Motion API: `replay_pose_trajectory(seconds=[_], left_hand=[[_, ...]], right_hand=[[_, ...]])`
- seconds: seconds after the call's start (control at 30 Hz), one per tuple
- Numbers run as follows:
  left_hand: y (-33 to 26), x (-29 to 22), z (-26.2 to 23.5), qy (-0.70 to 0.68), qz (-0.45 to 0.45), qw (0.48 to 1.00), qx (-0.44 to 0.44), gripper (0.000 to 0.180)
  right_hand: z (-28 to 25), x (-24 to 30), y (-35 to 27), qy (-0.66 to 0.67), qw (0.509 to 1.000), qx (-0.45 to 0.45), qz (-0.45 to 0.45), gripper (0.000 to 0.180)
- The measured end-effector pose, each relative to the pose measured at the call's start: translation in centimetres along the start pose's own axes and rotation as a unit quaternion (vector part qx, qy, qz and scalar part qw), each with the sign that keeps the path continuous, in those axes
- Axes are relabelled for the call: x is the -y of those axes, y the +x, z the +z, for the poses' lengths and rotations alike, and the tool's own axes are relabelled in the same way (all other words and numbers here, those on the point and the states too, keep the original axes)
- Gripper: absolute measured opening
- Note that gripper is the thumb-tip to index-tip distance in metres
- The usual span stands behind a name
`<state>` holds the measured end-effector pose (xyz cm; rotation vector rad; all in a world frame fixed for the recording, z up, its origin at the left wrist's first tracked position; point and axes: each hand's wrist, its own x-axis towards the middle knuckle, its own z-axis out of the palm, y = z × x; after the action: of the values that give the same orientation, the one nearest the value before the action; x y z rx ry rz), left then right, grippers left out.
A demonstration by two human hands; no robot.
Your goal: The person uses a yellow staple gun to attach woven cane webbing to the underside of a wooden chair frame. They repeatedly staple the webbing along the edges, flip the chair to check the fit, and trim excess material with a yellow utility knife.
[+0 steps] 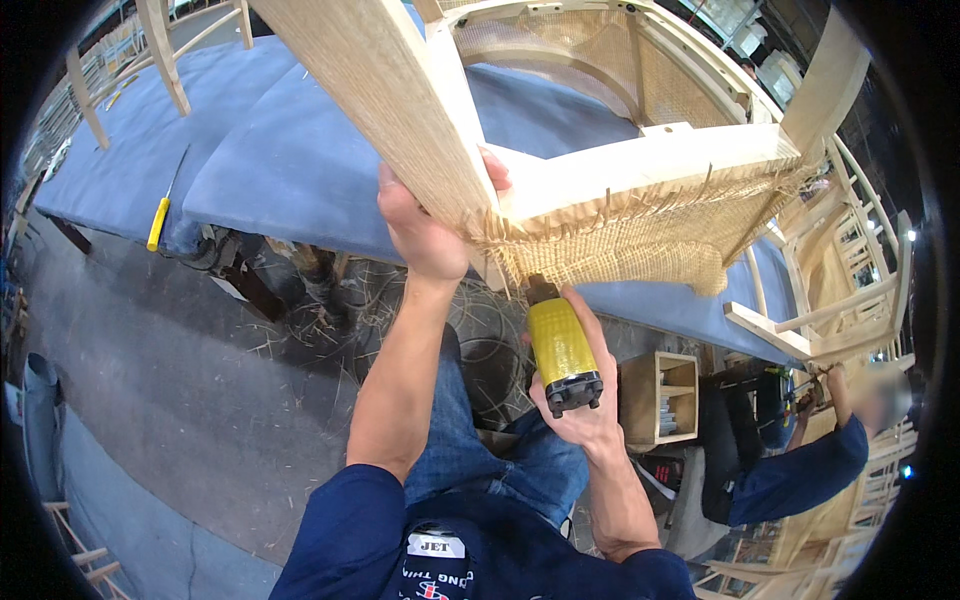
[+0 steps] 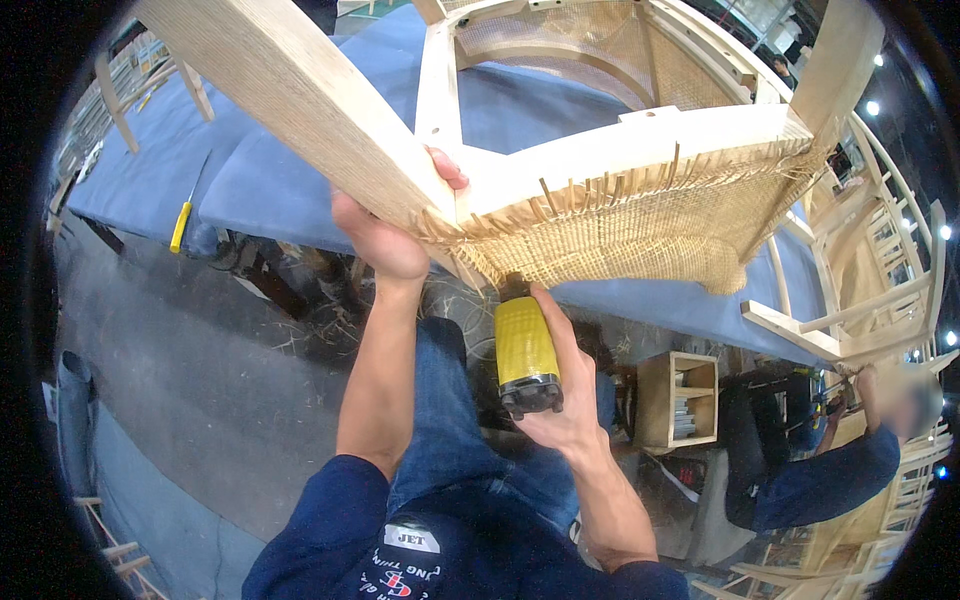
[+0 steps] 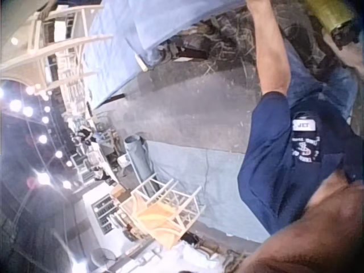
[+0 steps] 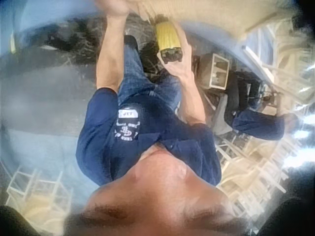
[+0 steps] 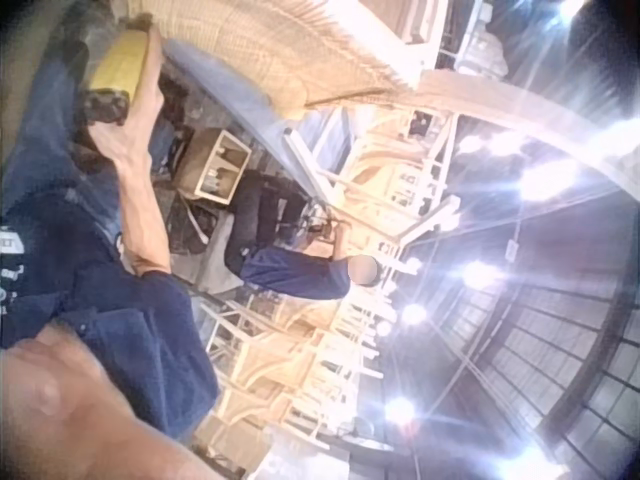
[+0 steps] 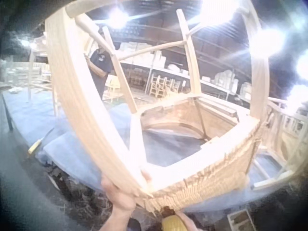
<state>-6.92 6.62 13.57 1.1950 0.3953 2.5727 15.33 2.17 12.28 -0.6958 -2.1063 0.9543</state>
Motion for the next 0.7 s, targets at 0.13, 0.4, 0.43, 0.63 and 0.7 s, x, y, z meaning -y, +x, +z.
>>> replay_pose_trajectory(seconds=[0.13, 0.4, 0.43, 0.63, 0.7], left_hand=[[-0.3, -0.1, 0.4, 0.007, -0.027, 0.999, -0.035, 0.064], [0.0, -0.4, 0.4, 0.019, -0.04, 0.999, -0.025, 0.061], [0.0, -0.4, 0.5, 0.024, -0.034, 0.999, -0.024, 0.061], [0.2, -0.7, 0.3, 0.023, -0.051, 0.998, -0.027, 0.06], [0.2, -0.7, 0.3, 0.044, -0.053, 0.997, -0.025, 0.06]], right_hand=[[0.1, -0.1, 0.0, -0.014, 1.0, 0.006, 0.021, 0.085], [0.2, -0.2, -0.6, -0.006, 1.0, -0.004, 0.025, 0.085], [0.0, -0.2, -0.6, -0.002, 1.0, 0.002, 0.018, 0.084], [-0.2, -1.0, -0.7, 0.017, 1.0, 0.007, -0.006, 0.082], [-0.1, -1.4, -0.7, 0.029, 1.0, 0.0, -0.005, 0.082]])
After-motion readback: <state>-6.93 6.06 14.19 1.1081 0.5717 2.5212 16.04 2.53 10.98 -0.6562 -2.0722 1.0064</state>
